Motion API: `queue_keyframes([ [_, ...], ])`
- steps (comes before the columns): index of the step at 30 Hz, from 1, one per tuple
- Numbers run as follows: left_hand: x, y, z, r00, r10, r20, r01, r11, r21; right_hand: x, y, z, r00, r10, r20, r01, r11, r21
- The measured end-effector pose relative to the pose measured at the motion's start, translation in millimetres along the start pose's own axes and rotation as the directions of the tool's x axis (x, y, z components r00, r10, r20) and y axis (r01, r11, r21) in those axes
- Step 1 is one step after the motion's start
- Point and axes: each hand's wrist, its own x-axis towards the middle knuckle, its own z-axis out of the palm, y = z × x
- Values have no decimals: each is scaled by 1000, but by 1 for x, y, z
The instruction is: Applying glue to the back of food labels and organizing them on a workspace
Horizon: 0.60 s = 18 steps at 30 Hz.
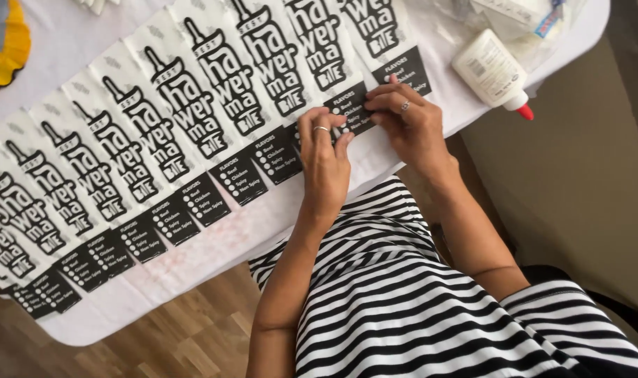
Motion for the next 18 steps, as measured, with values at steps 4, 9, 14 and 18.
queue_keyframes([
  [4, -8, 2, 4, 999, 0, 32, -1, 1000, 24, 4, -17, -5, 999, 7, 31, -5, 998, -62],
  [9, -14, -1, 11, 1000, 6, 19, -8, 997, 76, -4, -8, 6, 999, -49, -24, 46, 994, -98],
  [14, -20, -6, 16, 991, 120, -68, -111, 986, 122, 2, -17, 5, 997, -67, -25, 65, 995, -77],
  [18, -33, -14, -8, 958, 268, -102, -243, 947, 209, 4, -32, 15, 995, -95, 27, 97, 990, -107],
])
